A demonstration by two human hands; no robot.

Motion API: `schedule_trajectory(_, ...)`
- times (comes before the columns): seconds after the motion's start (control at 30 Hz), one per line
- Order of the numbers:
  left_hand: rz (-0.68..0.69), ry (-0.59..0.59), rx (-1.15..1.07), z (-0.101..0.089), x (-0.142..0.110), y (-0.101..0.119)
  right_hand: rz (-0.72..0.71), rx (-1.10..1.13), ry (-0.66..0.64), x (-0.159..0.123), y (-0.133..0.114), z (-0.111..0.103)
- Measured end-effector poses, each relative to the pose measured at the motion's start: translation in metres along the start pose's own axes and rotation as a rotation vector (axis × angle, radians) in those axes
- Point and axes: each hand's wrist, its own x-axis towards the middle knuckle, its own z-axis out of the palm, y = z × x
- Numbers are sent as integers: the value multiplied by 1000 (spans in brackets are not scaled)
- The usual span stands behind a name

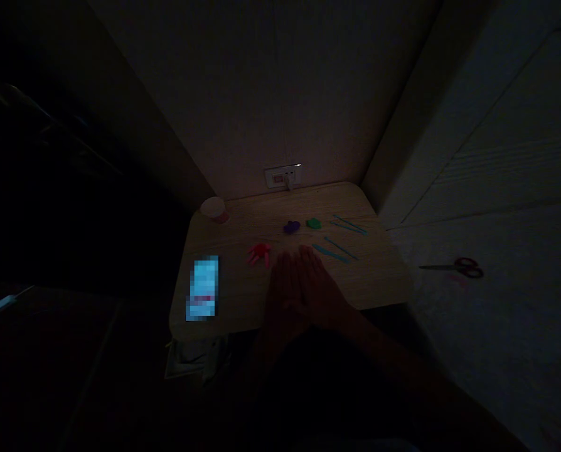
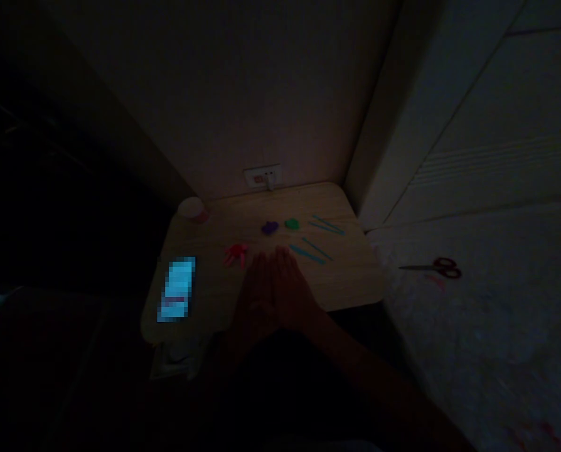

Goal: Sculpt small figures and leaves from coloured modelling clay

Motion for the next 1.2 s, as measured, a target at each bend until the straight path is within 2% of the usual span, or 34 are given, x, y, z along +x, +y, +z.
schedule_trajectory(0.2, -30, 24, 118, 4, -28, 18, -27, -17, -23, -28, -13, -6)
schedule_trajectory(0.33, -78, -13, 145, 8, -55, 31, -53, -13, -20, -51, -27, -10)
schedule_trajectory(0.47, -76, 23, 141, 12, -70, 32, -54, 9, -55, -62, -32, -8)
schedule_trajectory(0.57, -43, 14, 106, 8, -60, 26, -44, 26, -44, -55, -26, -6)
schedule_trajectory(0.67, -1, 9, 58, 1, -37, 17, -21, 33, -38, -35, -16, -6)
schedule_trajectory(0.87, -18, -39, -8, -3, 13, -1, 55, -8, -78, 9, 7, -11)
schedule_trajectory(0.97, -39, -53, 30, -5, 27, -3, 68, -16, -87, 20, 14, -12)
schedule_trajectory(1.07, -57, -61, 68, -7, 26, 1, 45, -6, -84, 16, 13, -12)
schedule_trajectory(1.2, -66, -53, 108, -7, -2, 16, 1, 14, -90, -8, 0, -15)
